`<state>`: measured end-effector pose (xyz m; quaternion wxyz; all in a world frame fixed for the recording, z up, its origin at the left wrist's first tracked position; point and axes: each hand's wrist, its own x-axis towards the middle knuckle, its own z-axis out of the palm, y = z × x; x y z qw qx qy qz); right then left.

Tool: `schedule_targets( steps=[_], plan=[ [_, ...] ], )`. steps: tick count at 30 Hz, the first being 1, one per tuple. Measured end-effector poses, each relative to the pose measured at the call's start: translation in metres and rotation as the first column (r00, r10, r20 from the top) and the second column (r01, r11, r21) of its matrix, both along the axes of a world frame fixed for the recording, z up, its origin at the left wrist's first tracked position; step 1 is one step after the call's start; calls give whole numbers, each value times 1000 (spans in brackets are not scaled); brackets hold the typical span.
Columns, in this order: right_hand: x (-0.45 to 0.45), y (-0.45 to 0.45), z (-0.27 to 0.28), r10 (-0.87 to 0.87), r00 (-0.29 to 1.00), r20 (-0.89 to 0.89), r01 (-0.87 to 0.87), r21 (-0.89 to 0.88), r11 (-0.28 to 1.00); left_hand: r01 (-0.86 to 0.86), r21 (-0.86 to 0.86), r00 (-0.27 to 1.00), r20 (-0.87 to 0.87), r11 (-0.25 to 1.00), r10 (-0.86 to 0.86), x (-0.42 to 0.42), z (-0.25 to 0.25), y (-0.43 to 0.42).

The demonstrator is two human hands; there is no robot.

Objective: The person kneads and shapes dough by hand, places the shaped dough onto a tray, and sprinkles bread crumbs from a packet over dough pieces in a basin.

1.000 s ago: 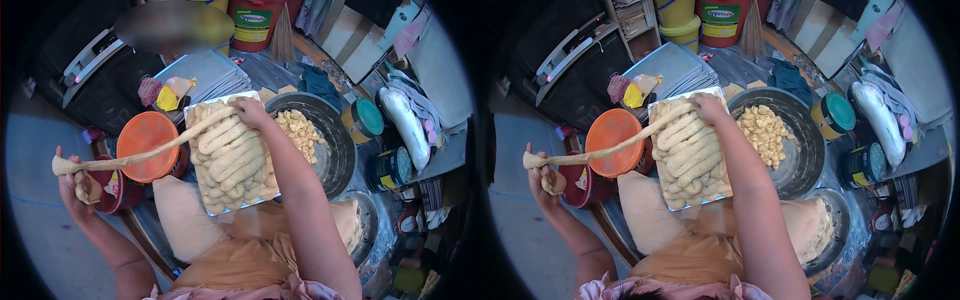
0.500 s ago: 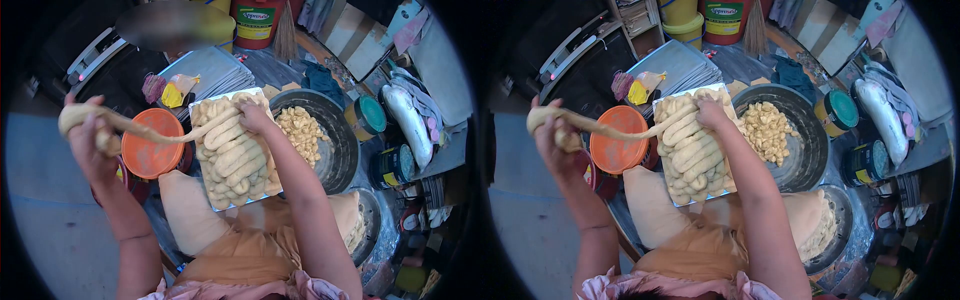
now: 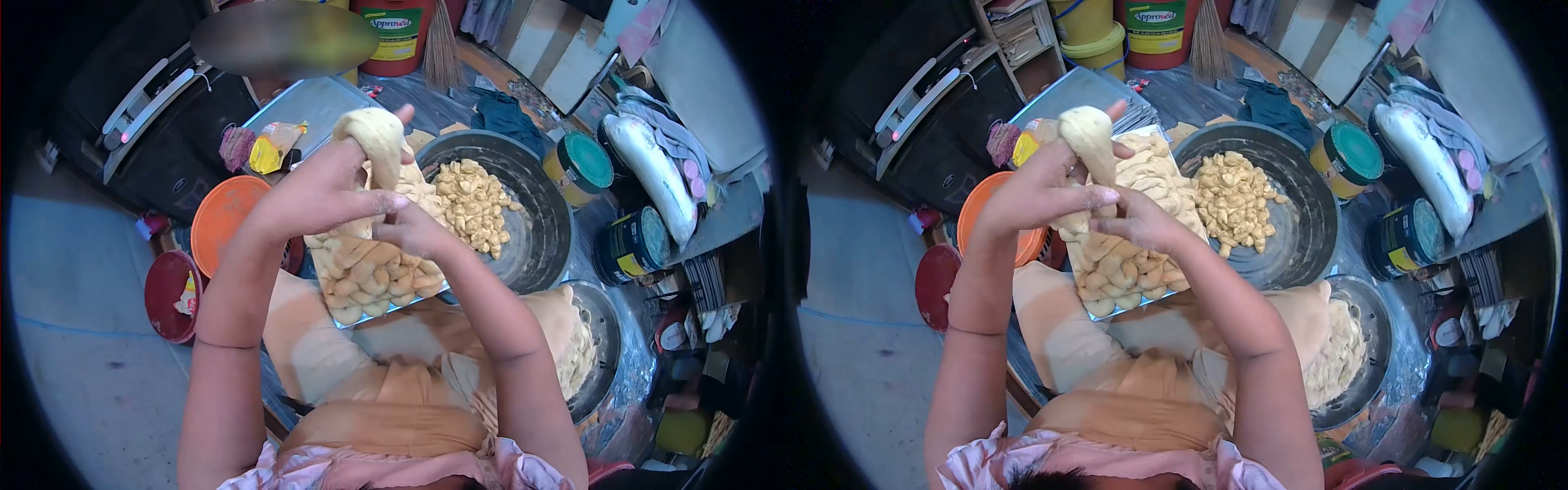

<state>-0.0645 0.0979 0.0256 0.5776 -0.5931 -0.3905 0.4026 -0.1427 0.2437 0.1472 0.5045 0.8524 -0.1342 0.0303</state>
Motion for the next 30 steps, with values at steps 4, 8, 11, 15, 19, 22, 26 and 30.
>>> schedule_targets(
  steps=[4, 8, 11, 15, 19, 22, 26, 30],
  plan=[
    [-11, -36, -5, 36, 999, 15, -36, 10, 999, 106, 230, 994, -9, 967, -107, 6, -12, -2],
    [-7, -52, -30, 49, 998, 32, -44, -136, 990, 85, 365, 994, -91, 927, -56, 9, -28, 1],
    [-12, -62, -52, -32, 999, -16, 29, -177, 984, 99, 553, 985, -171, 827, -4, 12, -48, 13],
    [-19, -63, -98, -159, 986, -51, 152, -129, 980, 30, 559, 925, -330, 828, 189, 19, -60, 39],
    [-26, -67, -101, -196, 975, -103, 171, -212, 962, -397, 448, 896, 0, 801, 444, 38, -82, 106],
    [-39, -65, -111, -265, 961, -73, 263, -46, 964, -737, 324, 669, 227, 592, 708, 50, -73, 136],
    [-49, -54, -114, -342, 934, 104, 342, 18, 940, -891, 7, 418, 404, 455, 813, 68, -56, 139],
    [-46, -49, -120, -444, 885, 141, 447, 14, 894, -568, 258, 815, 310, 781, 490, 92, -74, 95]
  ],
)
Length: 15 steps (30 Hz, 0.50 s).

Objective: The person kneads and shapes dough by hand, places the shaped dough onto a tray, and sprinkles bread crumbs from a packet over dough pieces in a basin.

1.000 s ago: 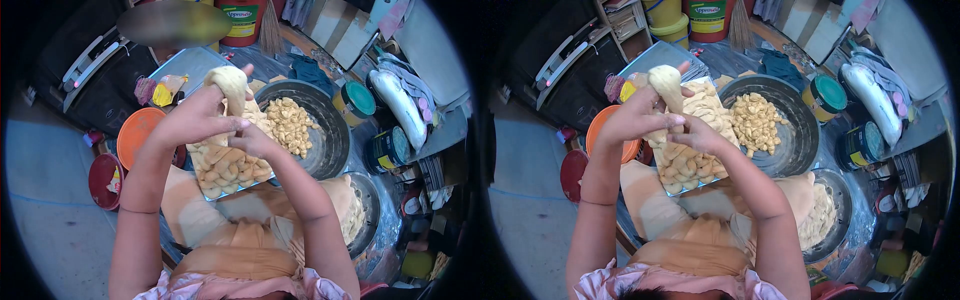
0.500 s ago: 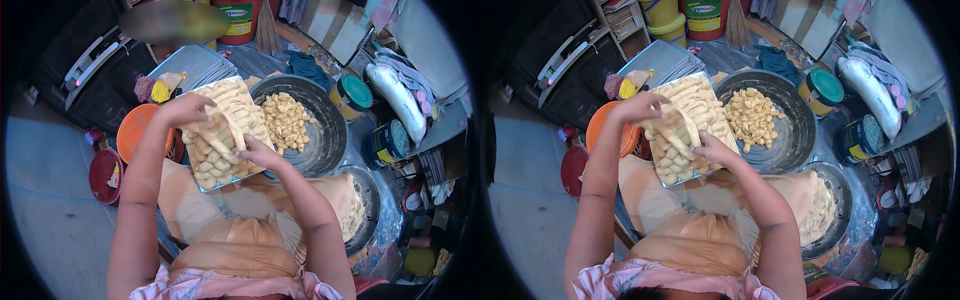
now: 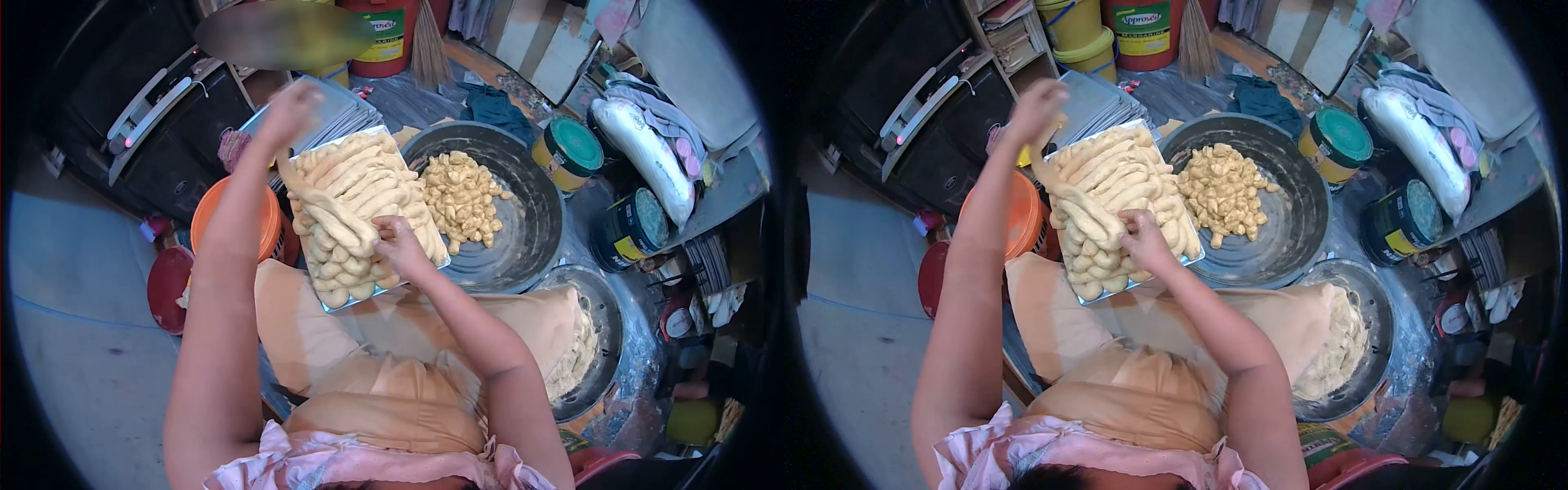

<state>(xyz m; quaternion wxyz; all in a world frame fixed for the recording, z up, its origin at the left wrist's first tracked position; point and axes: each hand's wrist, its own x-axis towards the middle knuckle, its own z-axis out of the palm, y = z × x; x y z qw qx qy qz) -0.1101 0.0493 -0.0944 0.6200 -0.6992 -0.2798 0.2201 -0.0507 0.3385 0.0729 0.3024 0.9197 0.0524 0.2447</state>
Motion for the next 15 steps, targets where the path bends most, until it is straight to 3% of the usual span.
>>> schedule_targets(
  steps=[2, 4, 7, 11, 15],
  plan=[
    [5, -5, 9, -9, 998, -58, 7, -24, 1000, 396, 22, 844, -401, 918, -355, 0, -23, -26],
    [10, -10, 24, -7, 993, -114, 2, -47, 999, 451, -105, 643, -651, 886, -404, -7, -28, -44],
    [22, -16, 17, -77, 995, 60, 82, -93, 992, 302, 11, 839, -477, 953, -260, -14, -58, -28],
    [28, -16, 19, -120, 915, 384, 176, -112, 978, 103, -32, 833, -543, 994, -103, -28, -83, 0],
    [36, 6, 24, -129, 802, 583, 226, -96, 969, 247, 67, 850, -494, 967, -183, -38, -96, 9]
  ],
)
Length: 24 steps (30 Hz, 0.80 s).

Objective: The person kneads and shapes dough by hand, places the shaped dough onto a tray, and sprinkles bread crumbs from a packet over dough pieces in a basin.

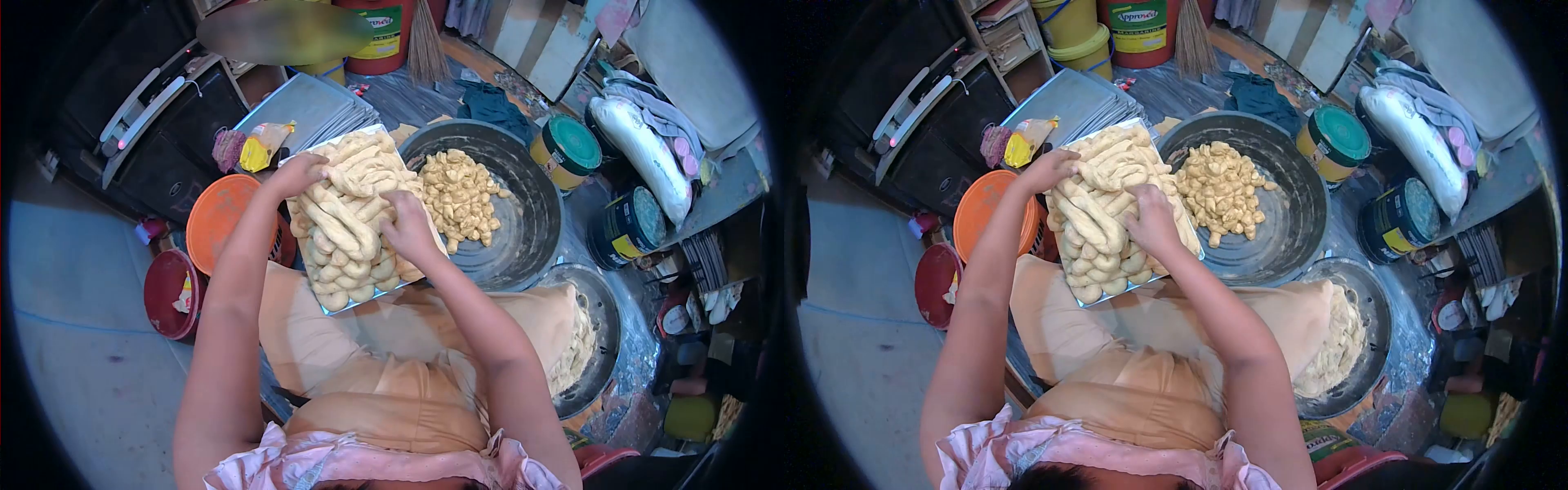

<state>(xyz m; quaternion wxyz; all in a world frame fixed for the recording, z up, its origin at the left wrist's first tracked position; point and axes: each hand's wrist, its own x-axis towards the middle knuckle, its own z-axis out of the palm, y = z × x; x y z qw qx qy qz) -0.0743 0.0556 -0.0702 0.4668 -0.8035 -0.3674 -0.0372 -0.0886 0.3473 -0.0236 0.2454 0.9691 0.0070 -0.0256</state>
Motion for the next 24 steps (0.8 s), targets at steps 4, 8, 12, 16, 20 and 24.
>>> schedule_targets(
  steps=[4, 8, 12, 16, 20, 24],
  plan=[
    [3, 42, 12, -107, 991, 74, 112, -67, 991, -120, 14, 991, 63, 993, 119, -3, -10, 0],
    [8, 68, 15, -66, 997, 45, 78, -335, 939, -209, 93, 978, 12, 974, 208, -10, -6, -6],
    [11, 62, 41, -61, 949, -310, -24, -266, 964, -315, -48, 935, 155, 948, 319, -8, -9, -2],
    [0, 46, 26, -2, 992, -123, -53, -443, 895, -360, 59, 907, 256, 931, 335, -4, -14, -12],
    [-14, 25, 8, 93, 993, 73, -53, -427, 903, -254, 145, 903, 391, 956, 180, -11, -5, -60],
    [-15, -16, 12, 247, 969, -27, -230, -471, 851, 109, 381, 990, 38, 918, -133, -26, -25, -78]
  ],
)
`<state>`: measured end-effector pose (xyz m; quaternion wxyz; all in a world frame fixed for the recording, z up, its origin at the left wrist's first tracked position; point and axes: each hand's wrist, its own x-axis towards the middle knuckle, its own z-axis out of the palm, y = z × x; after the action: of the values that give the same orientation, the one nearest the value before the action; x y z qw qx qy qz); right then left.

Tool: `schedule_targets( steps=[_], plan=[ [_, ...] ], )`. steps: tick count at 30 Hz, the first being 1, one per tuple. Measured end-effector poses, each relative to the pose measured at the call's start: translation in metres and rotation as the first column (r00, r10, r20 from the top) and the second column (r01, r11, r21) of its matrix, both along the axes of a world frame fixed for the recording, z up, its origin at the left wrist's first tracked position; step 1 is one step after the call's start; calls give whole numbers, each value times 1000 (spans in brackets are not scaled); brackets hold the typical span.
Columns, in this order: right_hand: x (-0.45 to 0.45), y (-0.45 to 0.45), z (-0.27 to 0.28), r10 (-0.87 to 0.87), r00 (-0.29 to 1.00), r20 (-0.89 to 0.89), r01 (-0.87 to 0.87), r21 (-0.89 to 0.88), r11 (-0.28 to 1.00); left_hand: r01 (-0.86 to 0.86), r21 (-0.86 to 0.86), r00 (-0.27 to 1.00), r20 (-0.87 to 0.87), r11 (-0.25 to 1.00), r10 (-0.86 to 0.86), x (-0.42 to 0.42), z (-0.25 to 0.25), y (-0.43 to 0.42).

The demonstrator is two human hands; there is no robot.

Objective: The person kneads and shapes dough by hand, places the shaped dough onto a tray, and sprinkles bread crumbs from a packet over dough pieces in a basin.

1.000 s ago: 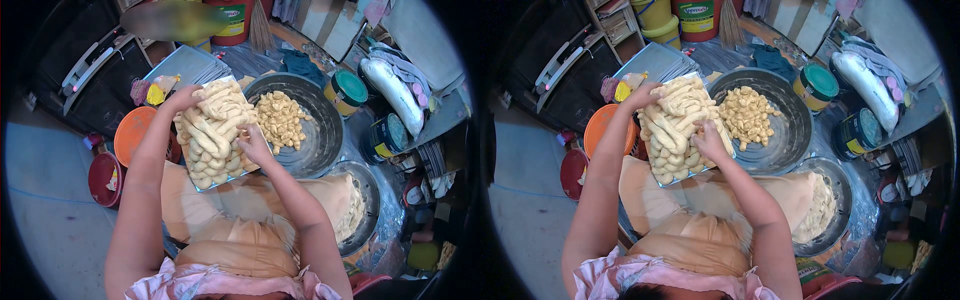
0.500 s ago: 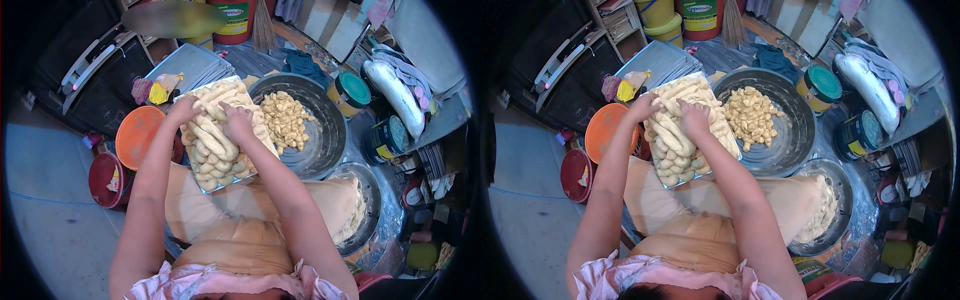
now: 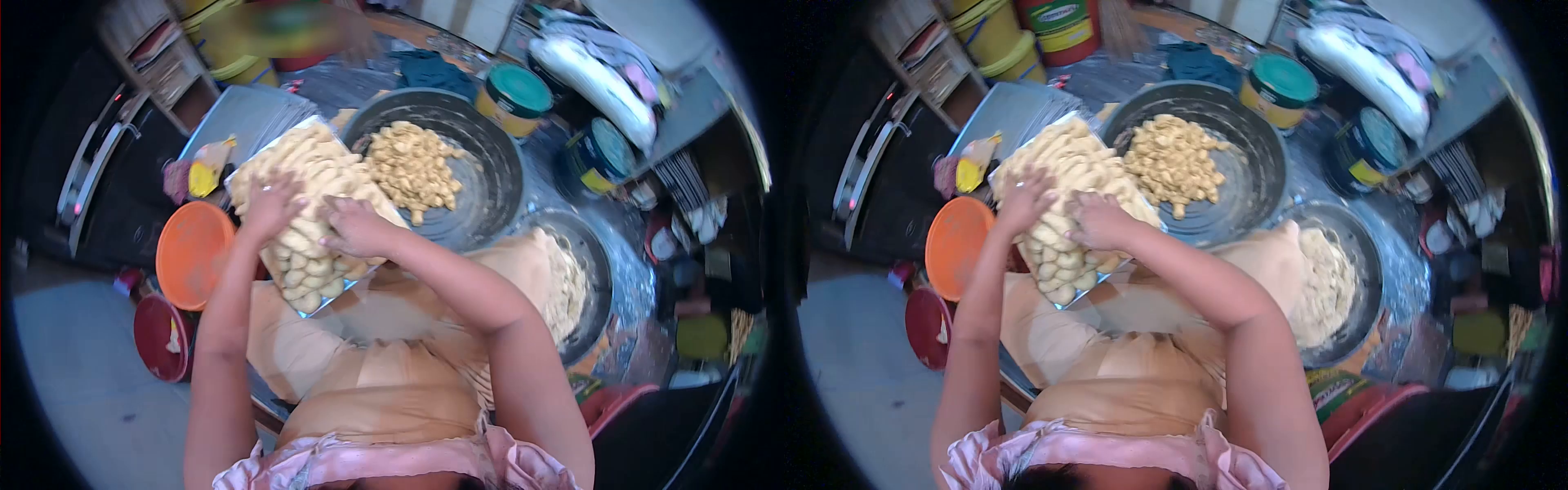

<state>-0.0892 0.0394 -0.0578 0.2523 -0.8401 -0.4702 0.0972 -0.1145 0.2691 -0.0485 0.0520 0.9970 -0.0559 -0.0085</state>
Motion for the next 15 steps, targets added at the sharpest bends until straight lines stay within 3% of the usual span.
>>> schedule_targets(
  steps=[1, 2, 3, 5, 7, 9, 11, 13, 15],
  plan=[
    [4, -15, 7, 49, 999, 4, -49, -6, 999, -40, -18, 995, -87, 999, 38, 3, 10, 1],
    [11, -31, 18, 83, 996, -38, -83, -4, 997, -45, 12, 999, -29, 999, 46, 6, 14, 0],
    [21, -49, 27, 29, 1000, -1, -29, -17, 999, -58, 37, 998, 31, 998, 56, 11, 18, -9],
    [42, -83, 43, -67, 995, 70, 69, -35, 997, 14, -109, 996, 84, 994, -5, 26, 44, -45],
    [62, -136, 64, -214, 974, 72, 202, 151, 968, 139, -276, 984, 146, 951, -102, 39, 66, -87],
    [97, -197, 37, -438, 881, 178, 349, 380, 857, 311, -454, 945, 241, 835, -221, 57, 84, -153],
    [101, -271, 37, -604, 793, -80, 579, 407, 707, 425, -419, 902, 268, 803, -337, 71, 95, -221],
    [94, -347, 12, -697, 610, -378, 791, 345, 505, 509, -464, 860, 275, 725, -429, 77, 104, -292],
    [73, -420, -28, -739, 422, -525, 907, 250, 340, 560, -500, 825, 265, 661, -499, 82, 99, -358]
  ],
)
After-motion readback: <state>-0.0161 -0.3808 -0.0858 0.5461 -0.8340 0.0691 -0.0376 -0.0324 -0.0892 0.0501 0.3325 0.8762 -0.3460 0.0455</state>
